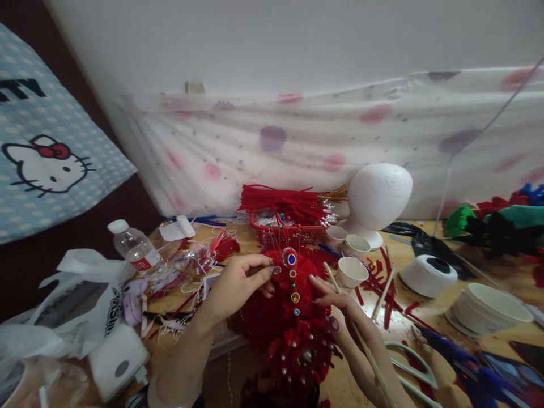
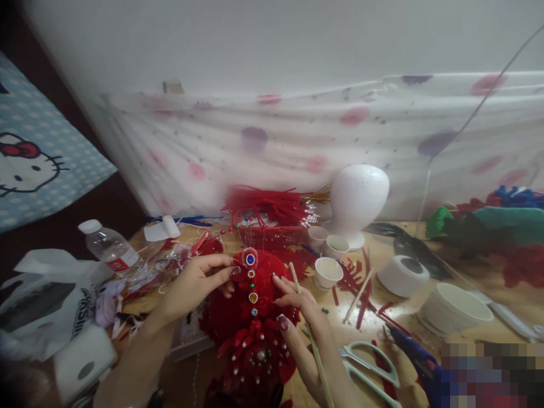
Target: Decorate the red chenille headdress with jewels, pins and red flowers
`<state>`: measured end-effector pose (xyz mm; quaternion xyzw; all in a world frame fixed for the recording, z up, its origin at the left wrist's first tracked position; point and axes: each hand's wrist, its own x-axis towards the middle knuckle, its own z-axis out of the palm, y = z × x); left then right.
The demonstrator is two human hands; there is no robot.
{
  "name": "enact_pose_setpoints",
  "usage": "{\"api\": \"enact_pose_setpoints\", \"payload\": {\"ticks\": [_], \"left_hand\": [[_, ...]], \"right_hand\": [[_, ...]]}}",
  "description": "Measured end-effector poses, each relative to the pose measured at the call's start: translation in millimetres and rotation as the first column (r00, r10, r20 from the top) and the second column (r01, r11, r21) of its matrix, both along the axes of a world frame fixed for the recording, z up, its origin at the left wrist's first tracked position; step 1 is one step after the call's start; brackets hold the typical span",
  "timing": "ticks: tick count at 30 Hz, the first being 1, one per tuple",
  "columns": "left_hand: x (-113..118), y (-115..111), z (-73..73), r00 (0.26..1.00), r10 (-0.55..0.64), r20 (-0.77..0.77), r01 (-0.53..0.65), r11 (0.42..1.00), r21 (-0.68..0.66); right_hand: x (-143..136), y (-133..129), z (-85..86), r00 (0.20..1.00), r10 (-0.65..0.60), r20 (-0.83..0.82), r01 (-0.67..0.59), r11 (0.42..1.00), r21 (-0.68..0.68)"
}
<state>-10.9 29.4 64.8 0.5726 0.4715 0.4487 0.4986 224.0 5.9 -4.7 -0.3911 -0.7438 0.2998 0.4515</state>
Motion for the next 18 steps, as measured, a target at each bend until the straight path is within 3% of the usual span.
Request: {"api": "enact_pose_setpoints", "payload": {"ticks": [7,18], "left_hand": [[-8.4,-0.3,2.0,0.998,0.059,-0.029,-0.057,0.996,0.066],[-2.0,0.4,-1.3,0.986,0.147,0.074,-0.153,0.984,0.085]], "right_hand": [[-0.2,-1.7,0.6,1.0,0.004,0.0,-0.004,1.0,-0.013],[-0.5,0.3,-2.3,1.0,0.015,-0.015,-0.015,0.999,-0.035]]}}
